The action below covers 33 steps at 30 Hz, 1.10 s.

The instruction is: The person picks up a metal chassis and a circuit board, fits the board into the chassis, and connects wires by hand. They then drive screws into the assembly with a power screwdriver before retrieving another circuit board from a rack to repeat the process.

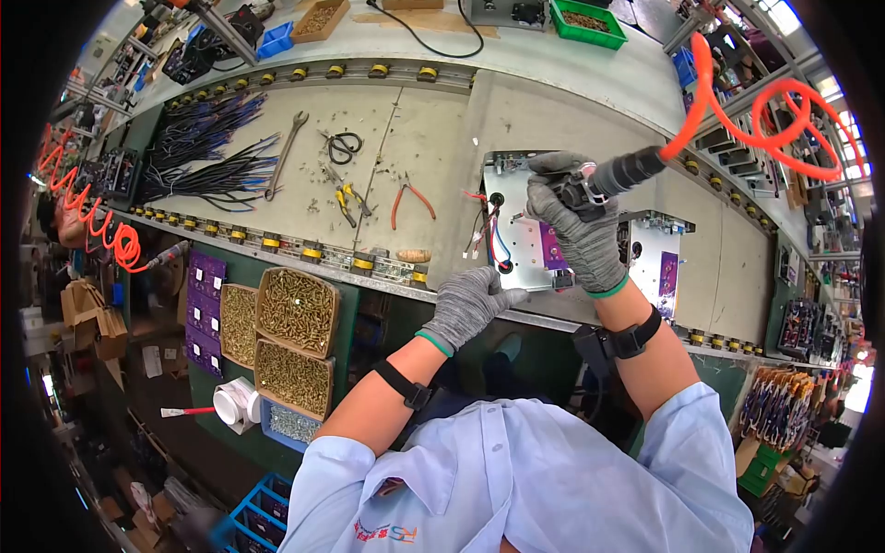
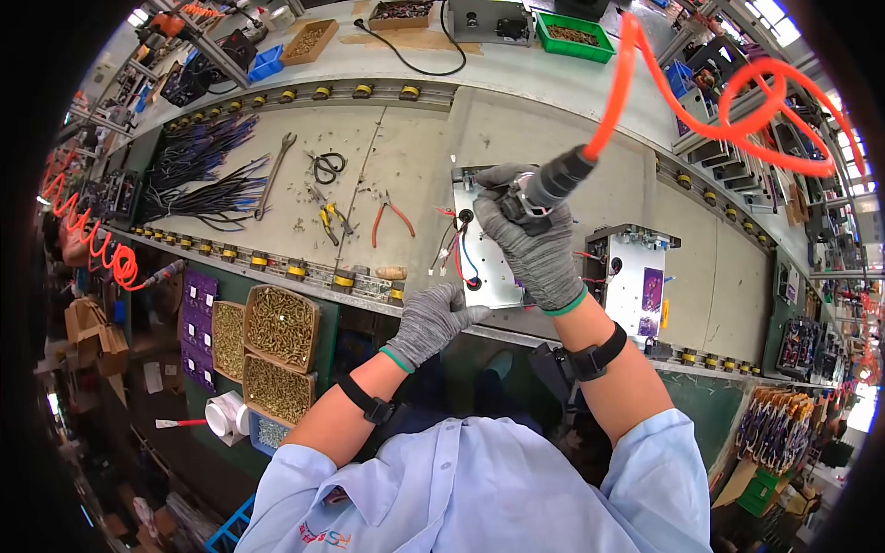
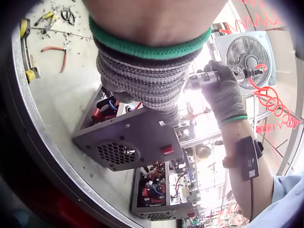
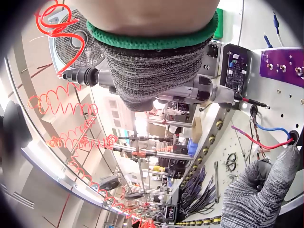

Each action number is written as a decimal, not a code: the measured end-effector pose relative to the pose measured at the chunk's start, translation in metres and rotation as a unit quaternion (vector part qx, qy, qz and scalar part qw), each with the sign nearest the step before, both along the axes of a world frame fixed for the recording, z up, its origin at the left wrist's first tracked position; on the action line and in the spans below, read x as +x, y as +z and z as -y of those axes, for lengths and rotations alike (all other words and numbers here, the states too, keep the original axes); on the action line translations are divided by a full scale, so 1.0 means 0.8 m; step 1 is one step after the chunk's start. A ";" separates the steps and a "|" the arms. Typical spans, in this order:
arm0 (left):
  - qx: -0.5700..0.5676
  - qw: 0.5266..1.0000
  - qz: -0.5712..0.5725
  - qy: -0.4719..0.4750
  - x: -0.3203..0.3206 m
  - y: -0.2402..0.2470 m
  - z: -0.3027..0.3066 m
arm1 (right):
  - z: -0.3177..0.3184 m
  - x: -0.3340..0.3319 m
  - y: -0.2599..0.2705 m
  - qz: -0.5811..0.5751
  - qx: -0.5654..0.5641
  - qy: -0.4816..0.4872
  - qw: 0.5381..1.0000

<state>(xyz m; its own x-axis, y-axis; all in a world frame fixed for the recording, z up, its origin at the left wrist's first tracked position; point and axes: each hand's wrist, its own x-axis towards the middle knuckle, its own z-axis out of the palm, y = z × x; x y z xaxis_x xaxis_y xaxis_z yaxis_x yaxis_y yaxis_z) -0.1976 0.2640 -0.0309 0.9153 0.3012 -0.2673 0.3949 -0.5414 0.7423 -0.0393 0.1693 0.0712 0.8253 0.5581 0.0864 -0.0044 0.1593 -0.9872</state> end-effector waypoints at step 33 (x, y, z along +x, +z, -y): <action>-0.701 0.699 -0.003 0.138 -0.035 -0.013 -0.053 | 0.066 -0.080 0.074 -0.073 0.186 -0.043 0.979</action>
<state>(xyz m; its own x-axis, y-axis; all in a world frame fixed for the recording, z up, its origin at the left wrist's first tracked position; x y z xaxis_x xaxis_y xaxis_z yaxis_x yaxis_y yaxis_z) -0.2258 0.3060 -0.0413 0.8715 -0.0953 -0.4811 0.3457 0.8152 0.4647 -0.1036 0.1169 0.1303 0.8862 0.4390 0.1480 -0.1129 0.5143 -0.8501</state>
